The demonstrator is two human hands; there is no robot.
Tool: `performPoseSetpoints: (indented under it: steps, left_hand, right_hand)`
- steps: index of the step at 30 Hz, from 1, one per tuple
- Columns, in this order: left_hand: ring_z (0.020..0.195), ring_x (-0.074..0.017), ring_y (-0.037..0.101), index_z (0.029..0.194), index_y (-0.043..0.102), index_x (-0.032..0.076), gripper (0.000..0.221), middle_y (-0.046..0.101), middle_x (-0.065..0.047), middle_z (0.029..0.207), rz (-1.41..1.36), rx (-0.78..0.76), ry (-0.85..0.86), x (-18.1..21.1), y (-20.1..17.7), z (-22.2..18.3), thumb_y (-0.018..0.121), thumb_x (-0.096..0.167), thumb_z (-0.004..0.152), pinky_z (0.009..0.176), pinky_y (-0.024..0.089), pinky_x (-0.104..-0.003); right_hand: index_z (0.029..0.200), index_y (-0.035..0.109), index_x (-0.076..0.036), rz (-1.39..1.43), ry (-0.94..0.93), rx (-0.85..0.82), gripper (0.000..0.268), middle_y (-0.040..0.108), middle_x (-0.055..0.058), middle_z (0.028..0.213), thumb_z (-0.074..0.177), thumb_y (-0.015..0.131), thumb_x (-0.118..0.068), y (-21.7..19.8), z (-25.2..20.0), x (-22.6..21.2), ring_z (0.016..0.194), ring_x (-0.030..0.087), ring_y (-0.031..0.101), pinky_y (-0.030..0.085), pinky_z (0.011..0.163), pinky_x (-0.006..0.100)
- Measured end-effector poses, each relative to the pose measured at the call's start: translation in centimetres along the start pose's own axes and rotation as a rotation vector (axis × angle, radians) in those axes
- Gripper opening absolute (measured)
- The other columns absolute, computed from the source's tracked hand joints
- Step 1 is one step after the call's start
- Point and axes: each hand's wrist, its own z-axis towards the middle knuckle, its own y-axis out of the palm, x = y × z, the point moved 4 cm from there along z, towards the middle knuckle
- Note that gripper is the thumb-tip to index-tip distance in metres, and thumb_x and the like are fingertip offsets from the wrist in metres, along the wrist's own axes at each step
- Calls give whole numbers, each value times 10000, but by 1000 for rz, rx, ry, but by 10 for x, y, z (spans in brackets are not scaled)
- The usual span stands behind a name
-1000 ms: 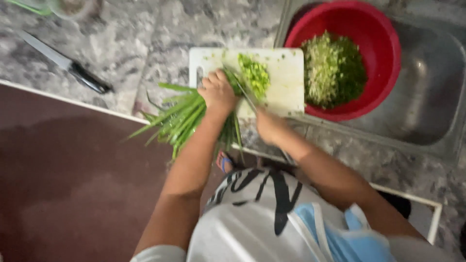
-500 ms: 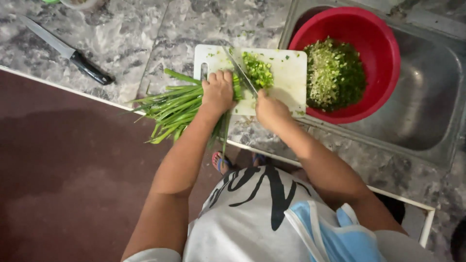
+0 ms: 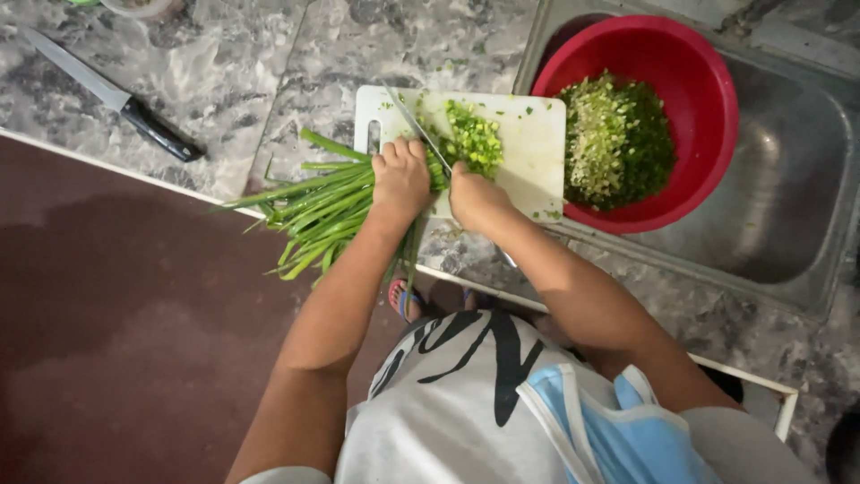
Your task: Chopping green onions on a cutting board and transferring the pieces into a red bowl.
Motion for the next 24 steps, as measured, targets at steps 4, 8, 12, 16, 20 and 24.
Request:
performPoseSetpoints:
  steps: [4, 8, 12, 16, 20, 24]
  left_hand:
    - [1021, -295, 379, 1081, 370, 56, 544, 403, -92, 1066, 1, 25, -17, 3, -32, -16, 656, 388, 759, 905, 321, -464]
    - [1065, -315, 369, 1122, 347, 54, 748, 399, -123, 1109, 0, -34, 12, 8, -50, -19, 760, 474, 660, 919, 316, -478]
    - [1065, -305, 388, 1146, 342, 41, 908, 412, -119, 1098, 1, -16, 9, 3, -39, -22, 831, 508, 539, 901, 342, -455]
    - [1031, -294, 411, 1122, 371, 44, 901, 435, -110, 1062, 47, 56, 20, 8, -40, -23, 827, 537, 520, 868, 366, -448]
    - [910, -273, 483, 1019, 466, 66, 781, 484, -82, 937, 43, 291, -2, 35, -57, -32, 799, 544, 498, 737, 408, -422]
    - [880, -294, 461, 1019, 435, 61, 809, 449, -88, 922, 1, 311, 13, 70, -47, -15, 838, 508, 479, 728, 398, -440]
  right_hand:
    - [1173, 387, 34, 44, 10, -49, 331, 619, 293, 949, 870, 384, -101, -16, -51, -9, 944, 472, 603, 474, 758, 617]
    - [1187, 405, 75, -2, 33, -63, 354, 614, 317, 959, 859, 411, -57, -1, -27, 6, 927, 456, 616, 476, 762, 609]
    - [1214, 362, 65, 2, 56, -20, 361, 591, 305, 1058, 878, 315, -57, -5, -4, -20, 1013, 451, 587, 448, 851, 593]
    - [1231, 356, 74, 62, 106, -8, 379, 582, 321, 1061, 881, 300, -60, -5, -10, -12, 1022, 474, 573, 439, 848, 611]
    - [1310, 301, 71, 199, 247, -10, 434, 561, 330, 1118, 922, 205, -100, -8, -25, 10, 1108, 463, 528, 388, 922, 618]
    - [1314, 280, 87, 192, 351, 41, 450, 546, 348, 1139, 899, 251, -86, -21, -40, 51, 1127, 462, 514, 391, 941, 587]
